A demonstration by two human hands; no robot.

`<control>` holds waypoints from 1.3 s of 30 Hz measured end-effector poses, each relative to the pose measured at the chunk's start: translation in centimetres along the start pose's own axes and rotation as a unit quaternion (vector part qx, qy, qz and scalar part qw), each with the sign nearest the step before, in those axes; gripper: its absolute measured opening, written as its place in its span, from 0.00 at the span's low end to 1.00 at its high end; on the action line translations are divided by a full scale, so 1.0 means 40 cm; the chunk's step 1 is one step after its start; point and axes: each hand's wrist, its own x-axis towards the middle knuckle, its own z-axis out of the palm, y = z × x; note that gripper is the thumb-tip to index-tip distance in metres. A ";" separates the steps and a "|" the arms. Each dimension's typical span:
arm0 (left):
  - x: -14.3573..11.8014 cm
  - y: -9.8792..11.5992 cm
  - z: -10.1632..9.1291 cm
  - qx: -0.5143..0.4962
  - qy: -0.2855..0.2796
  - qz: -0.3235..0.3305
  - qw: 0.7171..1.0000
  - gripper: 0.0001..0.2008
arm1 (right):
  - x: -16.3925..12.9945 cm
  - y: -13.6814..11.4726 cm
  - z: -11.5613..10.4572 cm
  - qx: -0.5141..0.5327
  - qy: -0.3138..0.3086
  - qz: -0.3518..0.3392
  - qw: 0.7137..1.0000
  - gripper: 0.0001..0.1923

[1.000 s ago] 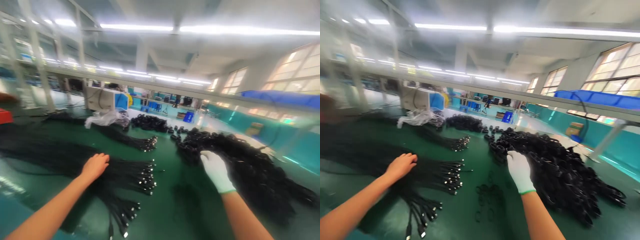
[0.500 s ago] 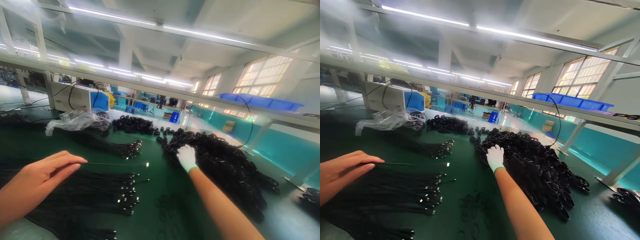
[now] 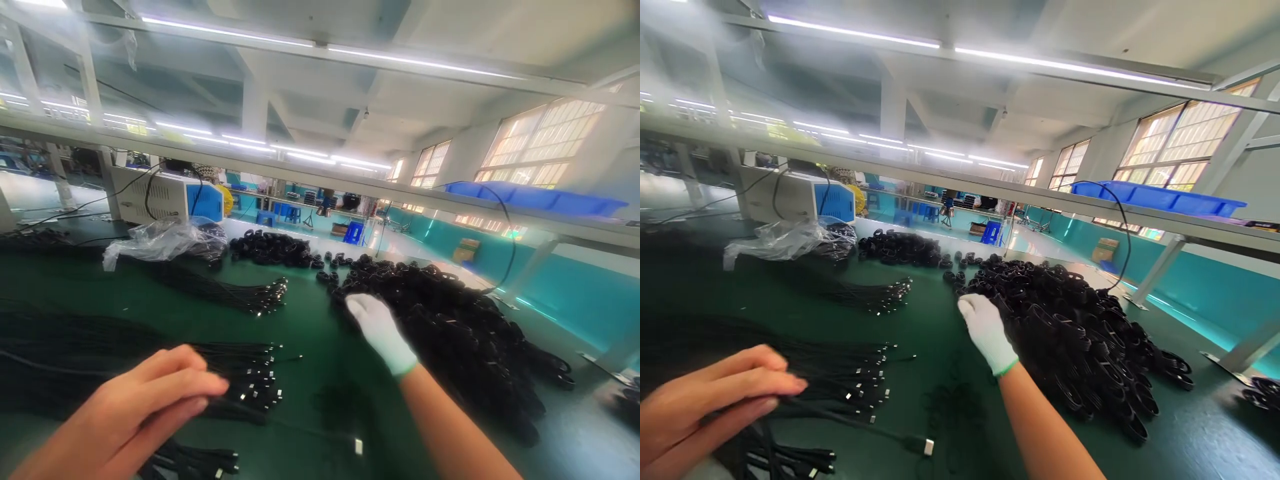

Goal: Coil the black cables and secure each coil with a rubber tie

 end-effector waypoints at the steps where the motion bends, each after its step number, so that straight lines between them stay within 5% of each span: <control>1: 0.016 0.008 0.006 0.009 -0.015 0.001 1.000 0.13 | -0.044 -0.034 0.002 0.048 -0.048 -0.021 0.997 0.24; 2: 0.034 0.017 0.013 0.027 -0.027 0.005 0.999 0.14 | -0.089 -0.065 0.009 0.132 -0.133 -0.041 0.981 0.27; 4: 0.068 0.035 0.030 0.080 -0.037 0.026 0.996 0.15 | -0.170 -0.113 0.032 0.414 -0.377 -0.021 0.828 0.23; 6: 0.086 0.056 0.050 0.120 -0.056 0.042 0.990 0.14 | -0.232 -0.142 0.062 0.558 -0.502 0.036 0.660 0.19; 7: 0.087 0.069 0.060 0.124 -0.083 0.051 0.988 0.13 | -0.254 -0.150 0.077 0.587 -0.528 0.062 0.611 0.17; 10: 0.067 0.114 0.080 0.082 -0.184 0.082 0.976 0.10 | -0.302 -0.166 0.110 0.635 -0.561 0.101 0.522 0.16; 12: 0.051 0.146 0.082 0.051 -0.206 0.095 0.973 0.10 | -0.325 -0.175 0.117 0.652 -0.569 0.105 0.490 0.17; 18: 0.059 0.205 0.089 0.016 -0.173 0.127 0.977 0.09 | -0.358 -0.175 0.133 0.683 -0.574 0.068 0.447 0.19; 22: 0.088 0.160 0.154 0.024 -0.171 0.140 0.975 0.11 | -0.347 -0.131 0.153 0.693 -0.578 0.030 0.430 0.23; 25: 0.075 0.082 0.213 0.098 -0.176 0.111 0.973 0.13 | -0.323 -0.086 0.126 0.759 -0.475 -0.002 0.445 0.23; 29: -0.037 0.021 0.268 0.186 -0.147 0.063 0.969 0.16 | -0.279 -0.053 0.054 0.846 -0.271 0.020 0.458 0.13; 33: -0.173 0.065 0.275 0.211 -0.084 0.194 0.954 0.13 | -0.247 -0.062 0.044 0.835 -0.211 0.039 0.506 0.09; 36: -0.176 0.135 0.231 0.213 -0.051 0.242 0.945 0.13 | -0.255 -0.080 0.089 0.796 -0.241 0.073 0.550 0.12; 39: -0.085 0.182 0.161 0.203 -0.042 0.209 0.956 0.11 | -0.288 -0.100 0.134 0.745 -0.364 0.077 0.554 0.18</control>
